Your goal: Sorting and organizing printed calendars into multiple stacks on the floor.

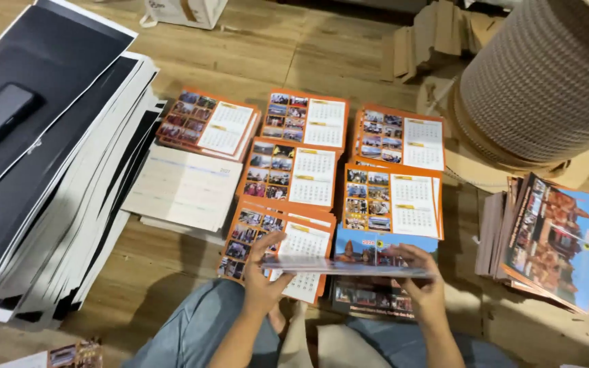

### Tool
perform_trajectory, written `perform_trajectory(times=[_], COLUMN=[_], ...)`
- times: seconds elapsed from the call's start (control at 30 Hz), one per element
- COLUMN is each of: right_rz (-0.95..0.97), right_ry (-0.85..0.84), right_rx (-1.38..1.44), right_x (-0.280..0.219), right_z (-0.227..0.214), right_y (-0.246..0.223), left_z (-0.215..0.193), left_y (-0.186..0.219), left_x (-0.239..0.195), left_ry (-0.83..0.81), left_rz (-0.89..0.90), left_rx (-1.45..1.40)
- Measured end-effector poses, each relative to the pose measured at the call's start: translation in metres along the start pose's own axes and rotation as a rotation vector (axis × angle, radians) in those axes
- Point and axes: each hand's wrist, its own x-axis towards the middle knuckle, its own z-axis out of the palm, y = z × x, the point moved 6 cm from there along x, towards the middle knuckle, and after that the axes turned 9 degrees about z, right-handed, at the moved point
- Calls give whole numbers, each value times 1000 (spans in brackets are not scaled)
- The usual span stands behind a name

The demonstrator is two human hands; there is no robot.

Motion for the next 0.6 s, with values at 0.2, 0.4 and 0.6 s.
perform_trajectory(times=[0.2, 0.4, 0.6], right_rz=[11, -97, -78], right_ry=[91, 21, 129], right_rx=[-156, 7, -119], right_x=[2, -3, -7], right_z=[19, 29, 33], right_y=[-6, -8, 47], left_z=[10, 23, 38], left_y=[-2, -3, -7], left_x=[0, 0, -12], left_ry=[46, -27, -62], left_rz=[-81, -43, -141], left_rx=[-40, -88, -80])
